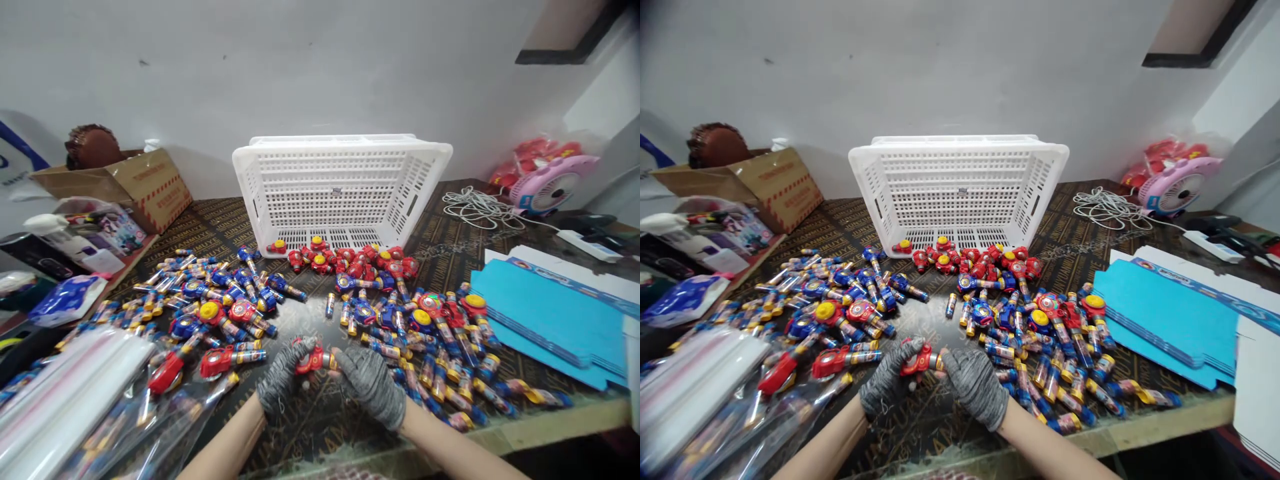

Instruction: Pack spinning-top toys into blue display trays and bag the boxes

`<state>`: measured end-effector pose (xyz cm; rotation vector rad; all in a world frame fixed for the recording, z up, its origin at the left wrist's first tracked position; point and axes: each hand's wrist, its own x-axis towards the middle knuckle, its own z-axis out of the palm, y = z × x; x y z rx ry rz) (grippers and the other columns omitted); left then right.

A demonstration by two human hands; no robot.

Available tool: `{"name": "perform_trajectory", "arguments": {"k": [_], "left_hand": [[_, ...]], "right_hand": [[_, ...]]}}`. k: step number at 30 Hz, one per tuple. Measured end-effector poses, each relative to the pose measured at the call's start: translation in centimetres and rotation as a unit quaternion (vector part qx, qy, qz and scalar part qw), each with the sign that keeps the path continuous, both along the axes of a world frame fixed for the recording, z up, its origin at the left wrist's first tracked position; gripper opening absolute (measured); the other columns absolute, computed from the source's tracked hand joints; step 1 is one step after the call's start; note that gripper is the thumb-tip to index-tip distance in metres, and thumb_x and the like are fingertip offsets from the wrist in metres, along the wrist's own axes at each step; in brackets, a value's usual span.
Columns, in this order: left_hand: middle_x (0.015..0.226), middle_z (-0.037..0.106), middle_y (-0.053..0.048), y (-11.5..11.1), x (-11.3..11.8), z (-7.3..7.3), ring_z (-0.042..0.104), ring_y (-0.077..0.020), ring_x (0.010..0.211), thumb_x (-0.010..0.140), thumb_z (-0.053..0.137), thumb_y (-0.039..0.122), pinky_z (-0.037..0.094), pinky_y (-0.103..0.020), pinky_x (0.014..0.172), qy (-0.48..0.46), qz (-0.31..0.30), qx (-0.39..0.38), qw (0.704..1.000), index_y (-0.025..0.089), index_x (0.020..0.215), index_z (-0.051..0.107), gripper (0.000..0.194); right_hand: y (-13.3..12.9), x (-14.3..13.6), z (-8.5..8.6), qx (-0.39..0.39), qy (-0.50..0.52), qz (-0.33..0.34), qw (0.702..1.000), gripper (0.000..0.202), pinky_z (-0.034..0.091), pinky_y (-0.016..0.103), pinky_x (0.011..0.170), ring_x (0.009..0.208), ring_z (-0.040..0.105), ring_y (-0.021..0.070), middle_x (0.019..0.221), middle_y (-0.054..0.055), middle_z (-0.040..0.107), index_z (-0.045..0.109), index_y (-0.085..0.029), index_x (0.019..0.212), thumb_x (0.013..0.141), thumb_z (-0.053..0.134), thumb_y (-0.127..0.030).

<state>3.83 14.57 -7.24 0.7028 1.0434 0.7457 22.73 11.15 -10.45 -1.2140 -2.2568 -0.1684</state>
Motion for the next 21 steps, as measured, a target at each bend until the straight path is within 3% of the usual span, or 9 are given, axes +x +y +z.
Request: {"name": "perform_trajectory", "arguments": {"k": [4, 6, 7, 9, 10, 11, 15, 18, 21], "left_hand": [[0.044, 0.049, 0.001, -1.0, -0.9, 1.9, 0.041, -0.0085, 0.037, 0.067, 0.066, 0.060, 0.027, -0.020, 0.037, 0.032, -0.062, 0.047, 0.996, 0.015, 0.064, 0.060, 0.045], [0.044, 0.046, 0.001, -1.3, -1.4, 3.2, 0.040, -0.0087, 0.040, 0.068, 0.068, 0.056, 0.029, -0.022, 0.041, 0.048, -0.072, 0.095, 0.992, 0.016, 0.055, 0.057, 0.044], [0.045, 0.045, 0.001, -1.4, -1.7, 3.8, 0.039, -0.0086, 0.043, 0.068, 0.069, 0.054, 0.031, -0.022, 0.044, 0.055, -0.071, 0.119, 0.989, 0.016, 0.051, 0.053, 0.045], [0.050, 0.045, 0.001, -1.4, -2.2, 4.7, 0.039, -0.0089, 0.049, 0.065, 0.074, 0.050, 0.035, -0.023, 0.050, 0.067, -0.066, 0.157, 0.983, 0.016, 0.050, 0.051, 0.043], [0.053, 0.046, 0.002, -1.3, -2.5, 4.9, 0.040, -0.0092, 0.052, 0.064, 0.075, 0.048, 0.036, -0.023, 0.053, 0.071, -0.064, 0.166, 0.982, 0.016, 0.052, 0.052, 0.041], [0.055, 0.047, 0.002, -1.2, -2.7, 5.0, 0.041, -0.0094, 0.053, 0.064, 0.075, 0.046, 0.037, -0.023, 0.054, 0.070, -0.057, 0.165, 0.982, 0.016, 0.054, 0.053, 0.039], [0.061, 0.050, 0.002, -0.2, -3.8, 4.0, 0.045, -0.0111, 0.056, 0.067, 0.072, 0.045, 0.042, -0.023, 0.056, 0.074, 0.045, 0.133, 0.987, 0.018, 0.062, 0.056, 0.032], [0.074, 0.062, -0.002, 1.4, -6.0, 2.7, 0.057, -0.0175, 0.073, 0.063, 0.073, 0.045, 0.051, -0.028, 0.071, 0.161, 0.061, 0.166, 0.971, 0.020, 0.068, 0.063, 0.027], [0.093, 0.069, -0.004, 4.0, -10.0, 2.0, 0.061, -0.0245, 0.093, 0.064, 0.070, 0.048, 0.052, -0.035, 0.082, 0.275, 0.077, 0.206, 0.936, 0.022, 0.079, 0.068, 0.029]], "right_hand": [[-1.6, -1.0, 2.1, -0.089, 0.080, 0.022, 0.993, 0.035, 0.052, 0.034, 0.063, 0.071, 0.066, 0.0226, 0.081, 0.013, 0.072, 0.070, -0.014, 0.102, 0.095, 0.047, -0.040], [-2.2, -1.7, 3.2, -0.237, 0.182, 0.004, 0.954, 0.043, 0.048, 0.030, 0.059, 0.064, 0.061, 0.0189, 0.070, 0.009, 0.067, 0.071, -0.014, 0.083, 0.092, 0.048, -0.050], [-2.3, -2.0, 3.6, -0.349, 0.236, -0.003, 0.907, 0.048, 0.045, 0.027, 0.054, 0.056, 0.056, 0.0158, 0.063, 0.006, 0.063, 0.069, -0.015, 0.076, 0.091, 0.046, -0.054], [-2.1, -2.6, 4.3, -0.574, 0.313, 0.007, 0.756, 0.059, 0.035, 0.023, 0.043, 0.042, 0.042, 0.0102, 0.052, 0.001, 0.051, 0.064, -0.015, 0.068, 0.090, 0.037, -0.063], [-1.9, -3.0, 4.5, -0.631, 0.341, 0.010, 0.697, 0.062, 0.031, 0.022, 0.040, 0.039, 0.036, 0.0087, 0.050, -0.001, 0.048, 0.063, -0.015, 0.068, 0.089, 0.033, -0.065], [-1.7, -3.3, 4.5, -0.636, 0.367, 0.006, 0.678, 0.061, 0.031, 0.022, 0.040, 0.039, 0.036, 0.0086, 0.052, -0.001, 0.049, 0.063, -0.015, 0.072, 0.087, 0.035, -0.067], [-0.4, -4.8, 3.3, -0.422, 0.384, -0.041, 0.820, 0.042, 0.046, 0.024, 0.059, 0.065, 0.058, 0.0148, 0.072, 0.003, 0.064, 0.065, -0.017, 0.081, 0.079, 0.059, -0.058], [1.3, -5.6, 2.3, -0.451, 0.276, 0.001, 0.849, 0.045, 0.047, 0.024, 0.055, 0.054, 0.058, 0.0142, 0.058, 0.000, 0.061, 0.067, -0.019, 0.071, 0.092, 0.044, -0.051], [4.6, -5.2, 1.6, -0.384, 0.214, -0.030, 0.898, 0.034, 0.052, 0.034, 0.081, 0.087, 0.067, 0.0225, 0.093, 0.008, 0.071, 0.071, -0.018, 0.100, 0.091, 0.051, -0.044]]}}
